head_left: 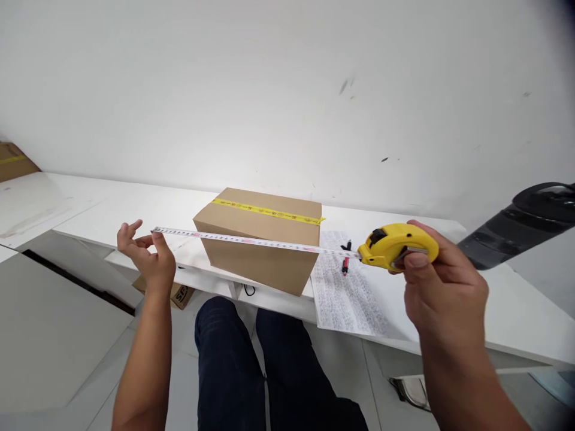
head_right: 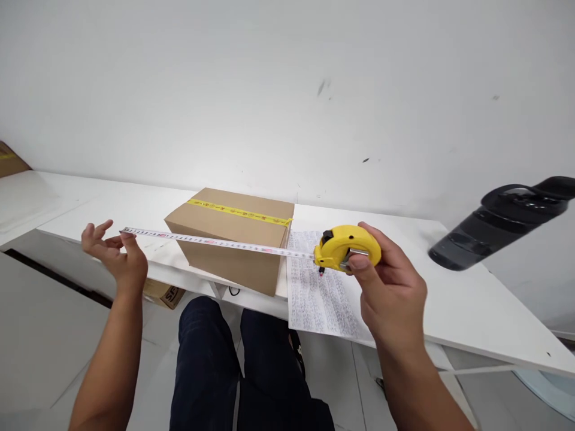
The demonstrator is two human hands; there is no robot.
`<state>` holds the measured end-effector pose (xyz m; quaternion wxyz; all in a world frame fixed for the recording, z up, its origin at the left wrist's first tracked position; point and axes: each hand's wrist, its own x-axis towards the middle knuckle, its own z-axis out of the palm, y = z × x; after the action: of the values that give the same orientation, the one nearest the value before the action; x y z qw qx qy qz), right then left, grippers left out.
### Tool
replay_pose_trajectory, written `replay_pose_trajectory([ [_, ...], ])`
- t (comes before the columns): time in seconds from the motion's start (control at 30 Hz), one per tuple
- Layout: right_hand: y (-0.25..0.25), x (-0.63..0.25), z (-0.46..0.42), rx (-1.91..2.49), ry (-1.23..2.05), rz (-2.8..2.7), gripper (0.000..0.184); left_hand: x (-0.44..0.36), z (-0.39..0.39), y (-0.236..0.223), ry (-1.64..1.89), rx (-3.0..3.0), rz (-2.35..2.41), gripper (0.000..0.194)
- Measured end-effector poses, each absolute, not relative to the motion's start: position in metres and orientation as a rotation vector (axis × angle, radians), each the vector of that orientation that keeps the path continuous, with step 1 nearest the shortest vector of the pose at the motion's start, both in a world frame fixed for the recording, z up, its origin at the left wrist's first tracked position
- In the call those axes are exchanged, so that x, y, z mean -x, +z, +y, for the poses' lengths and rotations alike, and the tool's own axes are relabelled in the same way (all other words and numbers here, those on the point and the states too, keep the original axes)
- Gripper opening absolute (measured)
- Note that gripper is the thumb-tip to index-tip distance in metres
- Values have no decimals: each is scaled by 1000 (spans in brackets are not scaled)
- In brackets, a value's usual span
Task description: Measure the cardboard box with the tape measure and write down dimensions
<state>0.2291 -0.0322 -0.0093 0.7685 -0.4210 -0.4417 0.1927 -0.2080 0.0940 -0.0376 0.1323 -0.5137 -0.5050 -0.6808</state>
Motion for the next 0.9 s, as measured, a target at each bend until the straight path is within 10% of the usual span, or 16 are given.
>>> replay_pose_trajectory([
  [0.23, -16, -223, -11, 1090, 373, -1029, 53, 208, 121, -16, -1801, 1883, -1392, 30],
  [0.5, -15, -199, 6, 1160, 332, -1174, 59, 183, 124, -16, -1675, 2387, -1305, 79],
  [0.9, -26, -204, 9, 1093, 270, -1163, 58, 168, 110, -19, -1830, 1993, -1326, 29],
])
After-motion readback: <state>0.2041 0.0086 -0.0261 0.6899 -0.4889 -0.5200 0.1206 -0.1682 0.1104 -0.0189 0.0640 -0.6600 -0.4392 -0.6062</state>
